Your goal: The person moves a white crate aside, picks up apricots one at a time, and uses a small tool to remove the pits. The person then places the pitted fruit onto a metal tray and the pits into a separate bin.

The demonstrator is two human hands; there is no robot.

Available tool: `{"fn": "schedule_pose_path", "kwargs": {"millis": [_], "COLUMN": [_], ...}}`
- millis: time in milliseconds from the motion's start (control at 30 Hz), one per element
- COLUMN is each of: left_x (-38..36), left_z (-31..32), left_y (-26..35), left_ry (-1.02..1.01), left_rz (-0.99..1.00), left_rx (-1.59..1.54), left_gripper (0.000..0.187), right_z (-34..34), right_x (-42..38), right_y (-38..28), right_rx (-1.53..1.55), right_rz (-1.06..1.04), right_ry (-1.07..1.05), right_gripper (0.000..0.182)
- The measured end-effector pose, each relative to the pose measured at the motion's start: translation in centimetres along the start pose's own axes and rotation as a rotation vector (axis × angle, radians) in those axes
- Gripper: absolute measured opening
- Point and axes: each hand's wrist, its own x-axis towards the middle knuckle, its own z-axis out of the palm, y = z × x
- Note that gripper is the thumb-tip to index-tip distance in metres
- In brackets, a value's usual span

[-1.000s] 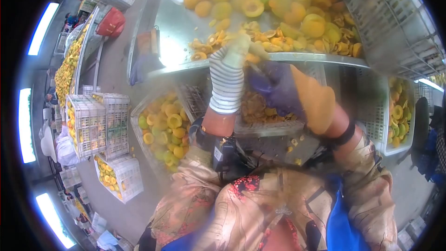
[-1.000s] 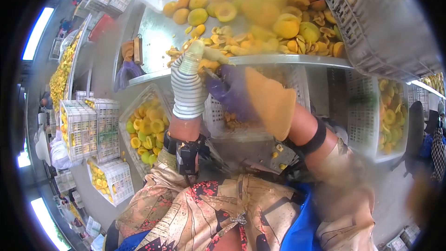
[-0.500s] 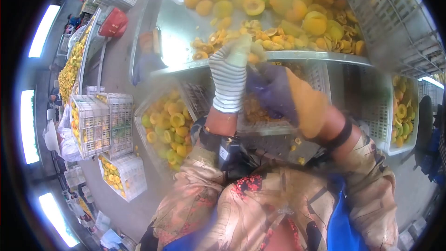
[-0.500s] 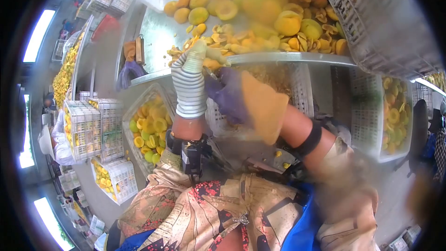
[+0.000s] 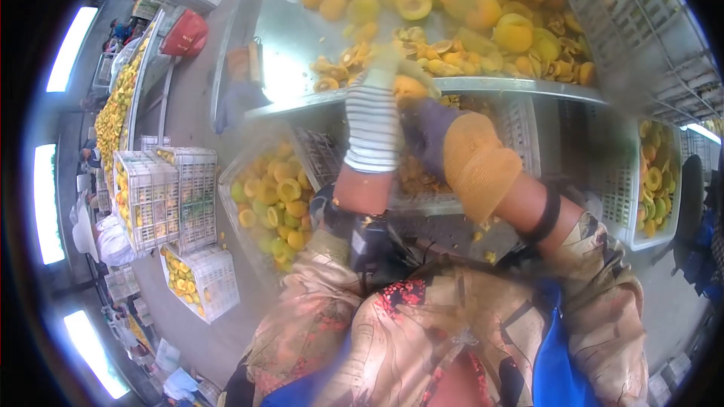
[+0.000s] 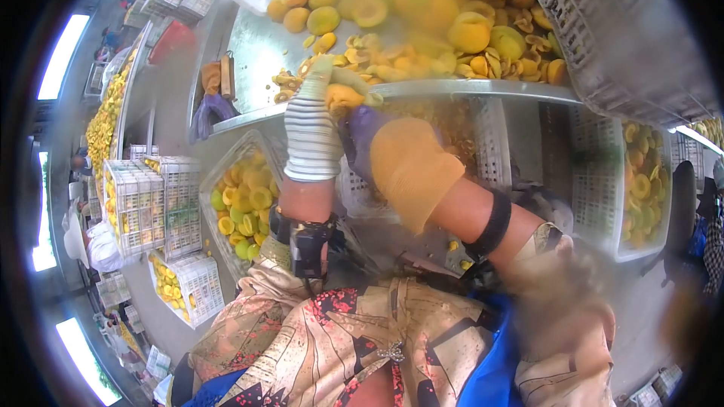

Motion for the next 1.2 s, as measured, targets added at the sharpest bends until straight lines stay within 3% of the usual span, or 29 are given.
{"fn": "schedule_pose_path", "kwargs": {"millis": [33,100,133,367,467,567,633,667,733,767,833,867,933,967,1033,1067,1133,1167,1200], "left_x": [0.5,0.3,0.3,0.4,1.5,0.8,-1.2,-1.7,-2.1,-2.0,-1.5,-1.3,-0.9,-1.1,-1.6,-1.5,-0.9,-1.1,-1.7], "left_z": [-0.7,-0.8,-0.6,-0.6,-0.5,0.1,0.9,1.0,1.1,1.2,1.6,1.5,0.9,1.1,1.5,1.1,0.2,0.4,0.7], "left_y": [-1.9,-0.3,0.4,0.8,0.2,1.4,5.2,6.5,8.1,7.4,5.1,4.8,4.4,5.2,7.7,6.8,4.3,5.5,7.6], "left_ry": [0.039,0.005,-0.018,-0.133,-0.22,-0.241,-0.095,-0.092,-0.161,-0.163,0.004,-0.004,0.049,0.051,-0.041,-0.04,-0.046,-0.045,-0.11], "left_rz": [0.077,0.121,0.131,0.206,0.263,0.343,0.272,0.272,0.042,0.038,0.137,0.138,-0.135,-0.137,-0.309,-0.312,0.049,0.05,-0.024], "left_rx": [0.252,0.366,0.365,0.359,0.302,0.277,0.033,0.031,-0.183,-0.18,0.067,0.065,-0.082,-0.083,-0.475,-0.473,-0.016,-0.016,-0.126], "left_gripper": [0.035,0.036,0.037,0.041,0.044,0.045,0.05,0.05,0.048,0.048,0.044,0.044,0.042,0.042,0.044,0.044,0.047,0.047,0.048], "right_z": [0.3,0.5,0.6,-1.0,-1.2,-0.2,-1.6,-2.6,-4.1,-2.4,2.4,1.9,0.8,1.1,2.1,0.8,-2.9,-2.9,-2.8], "right_x": [0.3,0.8,0.9,0.9,1.0,0.6,-0.3,-0.5,-0.7,-0.4,0.5,0.6,0.7,0.7,1.0,0.5,-0.8,-0.8,-0.8], "right_y": [0.3,1.1,1.4,1.4,1.3,1.2,-0.3,-1.1,-2.2,-1.2,1.4,1.1,0.2,0.3,0.6,-0.2,-2.3,-2.0,-1.3], "right_rx": [-0.049,-0.071,-0.095,-0.192,-0.206,-0.146,0.411,0.408,0.723,0.728,0.312,0.311,0.004,0.003,0.029,0.032,0.718,0.718,0.94], "right_rz": [-0.062,-0.136,-0.215,-0.25,-0.167,-0.242,0.021,0.019,0.307,0.309,-0.201,-0.195,-0.087,-0.087,-0.06,-0.059,0.281,0.28,0.266], "right_ry": [0.039,0.046,0.053,0.07,0.076,0.134,0.02,0.018,-0.278,-0.28,0.238,0.244,0.072,0.069,0.041,0.039,-0.259,-0.26,-0.363], "right_gripper": [0.034,0.033,0.033,0.036,0.036,0.036,0.036,0.036,0.035,0.035,0.035,0.035,0.034,0.034,0.026,0.026,0.04,0.04,0.042]}}
